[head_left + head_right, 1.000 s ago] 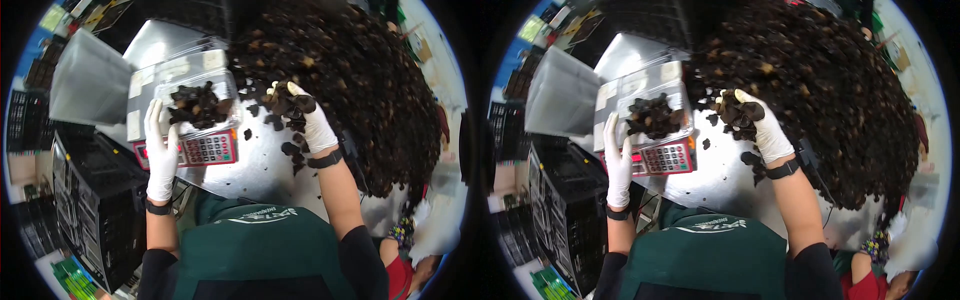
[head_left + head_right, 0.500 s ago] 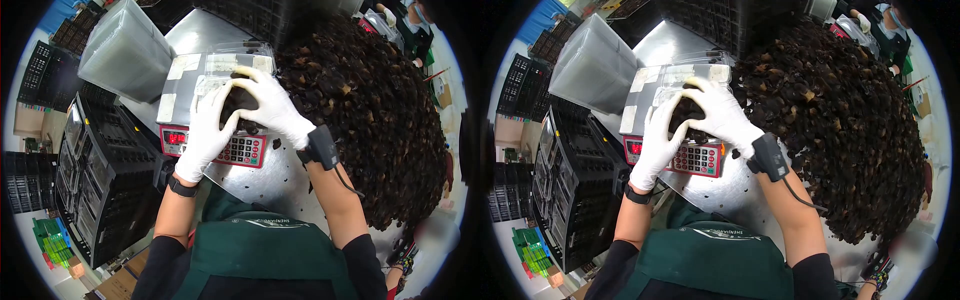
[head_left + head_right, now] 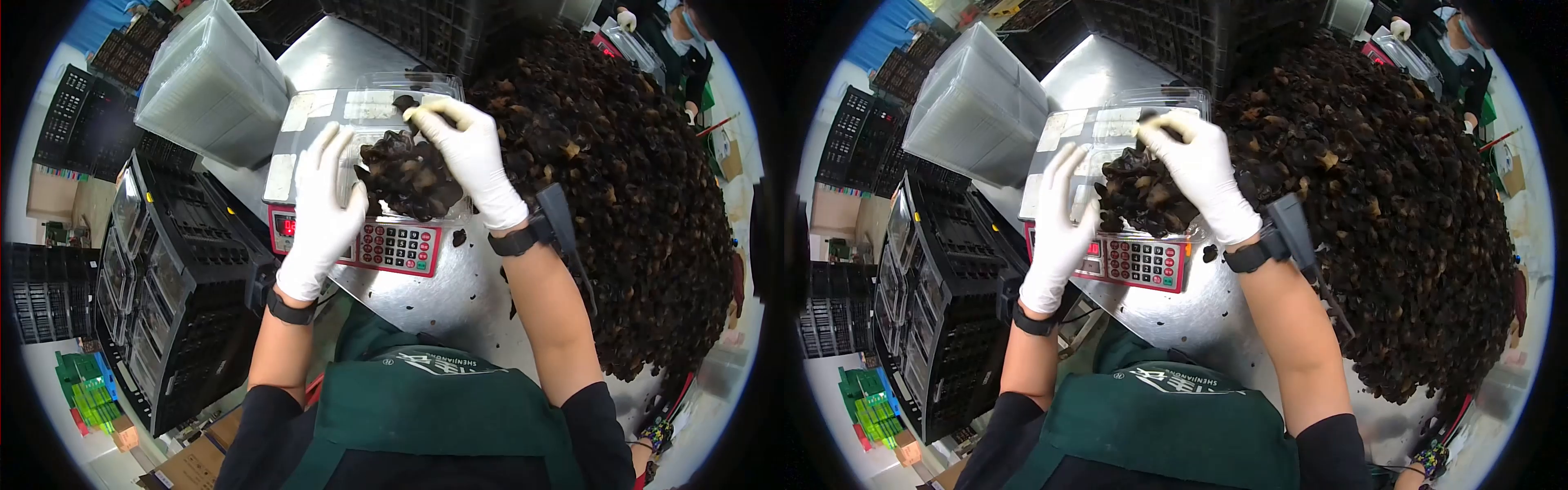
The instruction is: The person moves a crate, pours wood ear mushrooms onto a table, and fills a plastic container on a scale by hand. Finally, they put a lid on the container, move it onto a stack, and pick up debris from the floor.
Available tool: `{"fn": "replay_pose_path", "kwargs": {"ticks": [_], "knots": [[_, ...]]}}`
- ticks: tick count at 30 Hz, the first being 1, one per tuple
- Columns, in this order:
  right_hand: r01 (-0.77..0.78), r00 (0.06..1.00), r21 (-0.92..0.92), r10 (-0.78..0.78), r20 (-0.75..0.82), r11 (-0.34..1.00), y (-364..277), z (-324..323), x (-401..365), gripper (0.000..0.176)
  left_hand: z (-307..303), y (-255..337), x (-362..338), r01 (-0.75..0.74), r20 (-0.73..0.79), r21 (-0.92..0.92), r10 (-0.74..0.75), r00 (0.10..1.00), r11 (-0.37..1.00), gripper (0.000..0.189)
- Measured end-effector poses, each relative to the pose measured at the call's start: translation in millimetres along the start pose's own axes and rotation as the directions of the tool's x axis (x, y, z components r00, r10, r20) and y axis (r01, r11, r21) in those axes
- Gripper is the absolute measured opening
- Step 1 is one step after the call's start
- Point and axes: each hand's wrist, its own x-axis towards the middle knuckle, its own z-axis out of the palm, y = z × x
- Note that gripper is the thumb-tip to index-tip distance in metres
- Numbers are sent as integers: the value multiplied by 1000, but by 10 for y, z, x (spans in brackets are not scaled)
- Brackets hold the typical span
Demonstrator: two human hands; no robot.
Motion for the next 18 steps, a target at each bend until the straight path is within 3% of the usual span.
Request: {"fn": "replay_pose_path", "kwargs": {"ticks": [2,3,4,7,10,12,13,14,15,17,18], "knots": [[-242,967,244,255,-20,939,-205,-69,36,20,-18,-116,139,-46,-59,32,48,997,998,56],[-217,971,309,236,-24,926,-184,-107,54,21,-41,-79,222,-24,-97,8,25,995,1000,50],[-296,948,322,319,-18,899,-191,-150,81,20,-67,-101,319,-31,-102,14,33,994,999,44],[-342,915,470,402,-30,814,-217,-206,92,22,-162,-194,589,-117,-152,95,130,980,989,38],[-399,866,554,499,-35,731,-281,-340,22,29,-346,-180,749,-94,-224,84,110,968,992,35],[-351,899,769,421,117,535,108,-582,-86,29,-475,-182,797,-105,-280,135,139,950,985,33],[-412,892,824,355,278,389,271,-770,-194,31,-540,-205,817,-118,-286,139,153,946,983,33],[-362,864,862,476,166,356,167,-775,-357,33,-611,-224,836,-132,-292,143,169,941,981,33],[-343,885,913,401,236,221,314,-892,-506,33,-685,-244,840,-119,-260,152,155,953,981,34],[-280,878,937,339,338,-209,516,-1067,-819,29,-777,-181,882,-61,-226,154,95,970,986,34],[-230,882,942,356,308,-245,579,-1119,-995,28,-775,-148,896,-35,-207,151,66,976,988,33]]}}
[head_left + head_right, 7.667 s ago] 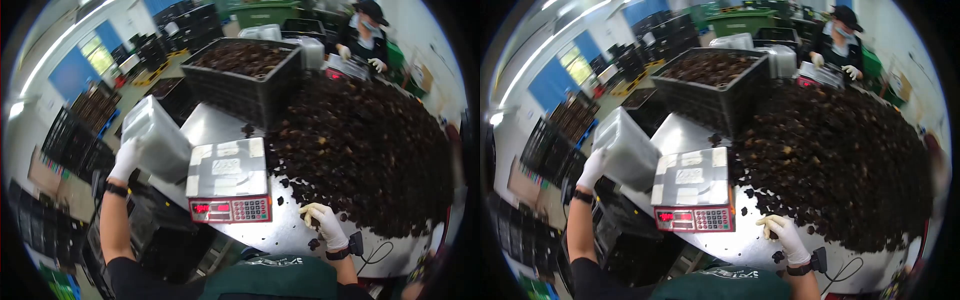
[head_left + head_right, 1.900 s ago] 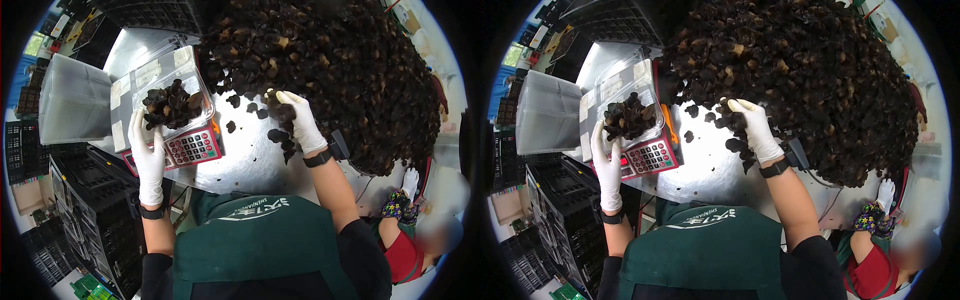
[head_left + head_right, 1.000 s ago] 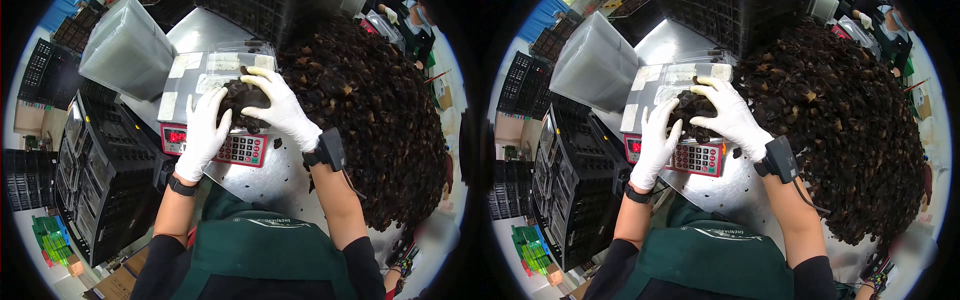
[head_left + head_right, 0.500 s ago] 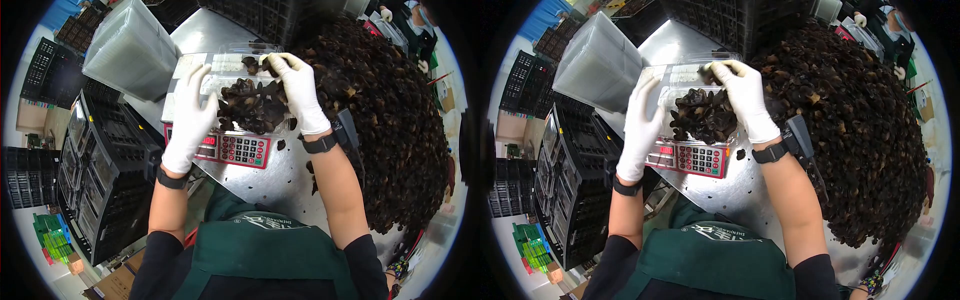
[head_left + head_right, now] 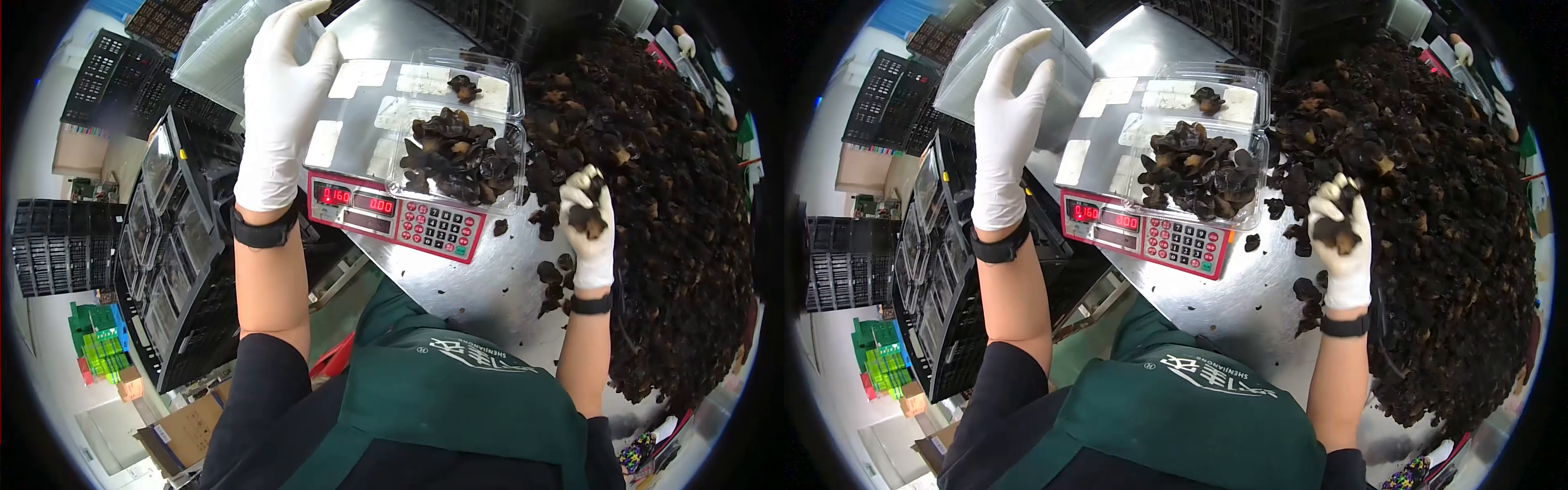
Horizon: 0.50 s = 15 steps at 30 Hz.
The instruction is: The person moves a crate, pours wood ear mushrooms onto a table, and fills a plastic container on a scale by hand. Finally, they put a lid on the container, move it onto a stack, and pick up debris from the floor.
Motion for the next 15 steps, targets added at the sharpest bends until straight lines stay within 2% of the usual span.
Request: {"fn": "replay_pose_path", "kwargs": {"ticks": [1,4,5,6,8,10,11,12,13,14,15], "knots": [[-15,1000,19,15,12,1000,-26,-84,-136,27,47,39,-3,31,21,-31,-30,999,999,32],[-88,996,133,90,-4,987,-3,-202,-374,21,355,44,34,-123,116,-47,127,985,991,32],[-55,996,126,63,-62,991,77,-162,-407,21,489,86,29,-108,165,-56,116,979,993,31],[-135,982,195,157,-104,971,79,-198,-431,20,637,93,37,-156,202,-73,168,965,985,29],[133,926,121,-80,-368,984,188,-311,-430,20,972,-21,84,-276,327,-75,285,901,958,24],[41,952,71,-18,-304,997,230,-342,-446,20,1193,-1,124,-301,439,-78,303,846,951,24],[37,958,2,-35,-285,999,243,-344,-449,21,1261,64,151,-320,496,-70,311,811,945,23],[64,939,-84,-89,-331,994,269,-329,-449,23,1322,114,168,-339,551,-62,315,773,939,22],[56,928,-143,-104,-357,988,286,-315,-439,25,1433,99,203,-401,590,-129,396,704,907,19],[43,916,-202,-120,-384,978,278,-312,-434,27,1502,75,208,-393,626,-109,370,686,913,18],[-22,935,-182,-44,-353,983,244,-341,-444,32,1566,54,205,-383,662,-88,341,667,920,17]]}}
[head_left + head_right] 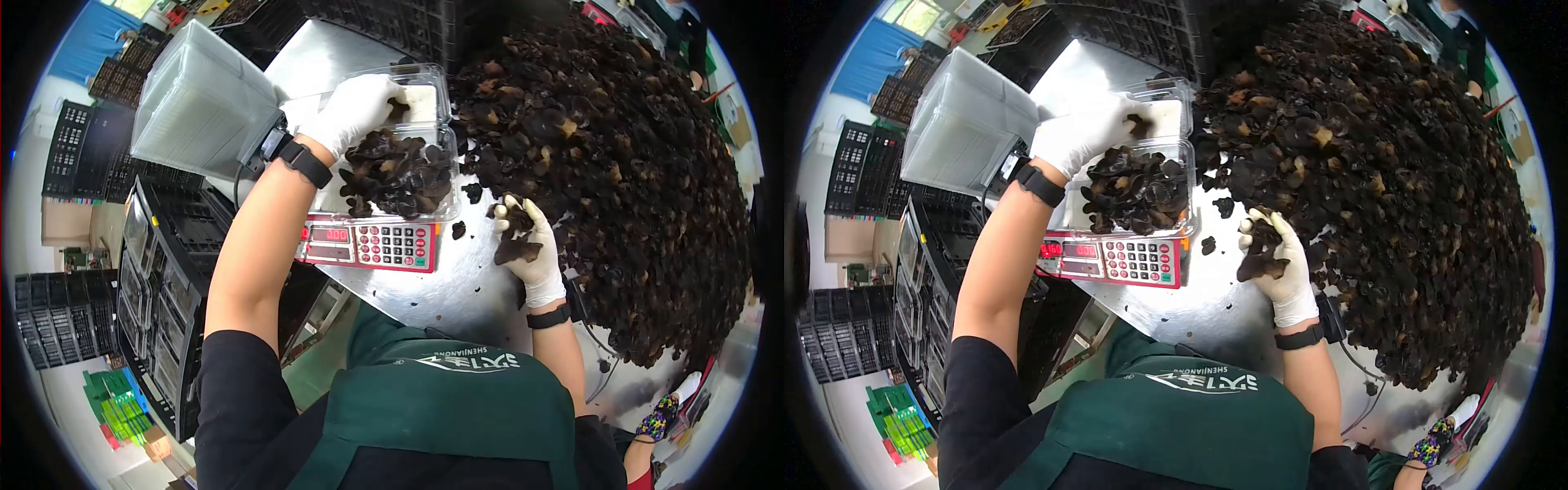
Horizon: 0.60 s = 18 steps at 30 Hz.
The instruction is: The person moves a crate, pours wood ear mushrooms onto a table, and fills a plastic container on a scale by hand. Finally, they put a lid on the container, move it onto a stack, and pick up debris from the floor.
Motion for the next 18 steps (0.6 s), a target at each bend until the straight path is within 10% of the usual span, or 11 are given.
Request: {"fn": "replay_pose_path", "kwargs": {"ticks": [9,14,18], "knots": [[49,992,-217,-73,-103,975,16,116,-23,32,53,-120,-94,100,10,-38,-100,995,994,21],[10,999,-173,-3,38,985,39,-89,0,26,-220,205,-116,9,-239,-195,-57,969,981,5],[3,999,-77,-1,36,997,27,-191,32,29,-183,543,-366,-222,32,-40,224,974,974,20]]}}
